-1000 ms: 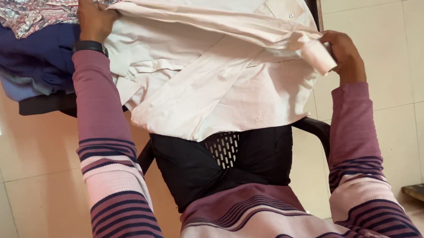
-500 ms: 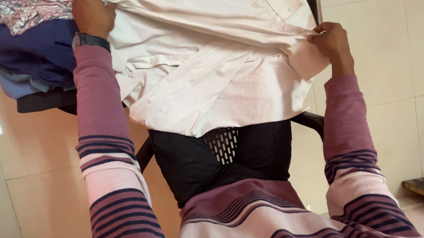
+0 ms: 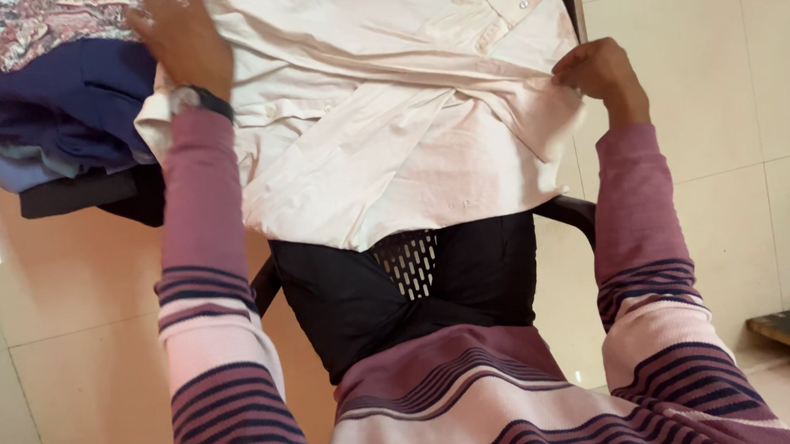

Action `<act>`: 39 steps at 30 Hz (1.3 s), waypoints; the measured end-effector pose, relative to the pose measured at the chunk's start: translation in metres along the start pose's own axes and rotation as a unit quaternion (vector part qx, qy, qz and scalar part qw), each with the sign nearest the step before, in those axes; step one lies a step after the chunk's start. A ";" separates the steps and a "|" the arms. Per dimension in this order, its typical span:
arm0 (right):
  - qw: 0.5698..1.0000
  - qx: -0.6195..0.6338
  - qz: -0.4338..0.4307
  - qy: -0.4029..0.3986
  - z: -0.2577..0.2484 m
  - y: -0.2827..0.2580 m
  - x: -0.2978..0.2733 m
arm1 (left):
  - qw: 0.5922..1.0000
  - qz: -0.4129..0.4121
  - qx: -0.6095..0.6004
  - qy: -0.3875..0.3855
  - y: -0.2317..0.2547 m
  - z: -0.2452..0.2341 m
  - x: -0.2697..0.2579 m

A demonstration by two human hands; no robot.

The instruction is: The person buttons a white shirt and then folds it by bringing the sleeves inward and rolling it up.

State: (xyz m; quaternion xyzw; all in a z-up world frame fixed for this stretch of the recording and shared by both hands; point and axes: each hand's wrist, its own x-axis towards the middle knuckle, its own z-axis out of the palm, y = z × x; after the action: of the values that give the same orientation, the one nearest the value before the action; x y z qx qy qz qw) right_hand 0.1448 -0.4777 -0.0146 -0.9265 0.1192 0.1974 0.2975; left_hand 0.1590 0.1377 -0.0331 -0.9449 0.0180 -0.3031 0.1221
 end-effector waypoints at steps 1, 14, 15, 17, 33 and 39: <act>1.000 -0.001 -0.025 0.017 0.000 0.002 0.005 | 0.997 0.039 0.046 0.039 0.007 0.001 0.000; 0.963 -0.083 -0.192 0.173 -0.001 -0.050 -0.017 | 0.966 0.083 -0.246 -0.018 0.059 -0.027 -0.007; 0.963 -0.071 -0.187 0.183 -0.002 -0.050 -0.021 | 0.969 0.074 -0.237 -0.018 0.055 -0.026 -0.008; 0.955 -0.085 -0.226 0.171 0.004 -0.052 -0.021 | 0.974 0.058 -0.221 -0.015 0.051 -0.024 -0.010; 0.989 -0.004 -0.117 -0.091 0.023 -0.092 -0.046 | 0.476 -0.457 -0.681 -0.317 0.230 -0.025 -0.054; 0.987 0.001 -0.085 -0.135 0.034 -0.099 -0.042 | 0.347 -0.554 -0.709 -0.263 0.244 0.012 -0.051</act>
State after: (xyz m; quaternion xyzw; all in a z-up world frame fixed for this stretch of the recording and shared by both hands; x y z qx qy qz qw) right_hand 0.1310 -0.3741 0.0282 -0.8978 -0.0012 0.2940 0.3279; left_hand 0.1341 -0.0903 -0.1308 -0.5041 -0.3346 0.0886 -0.7913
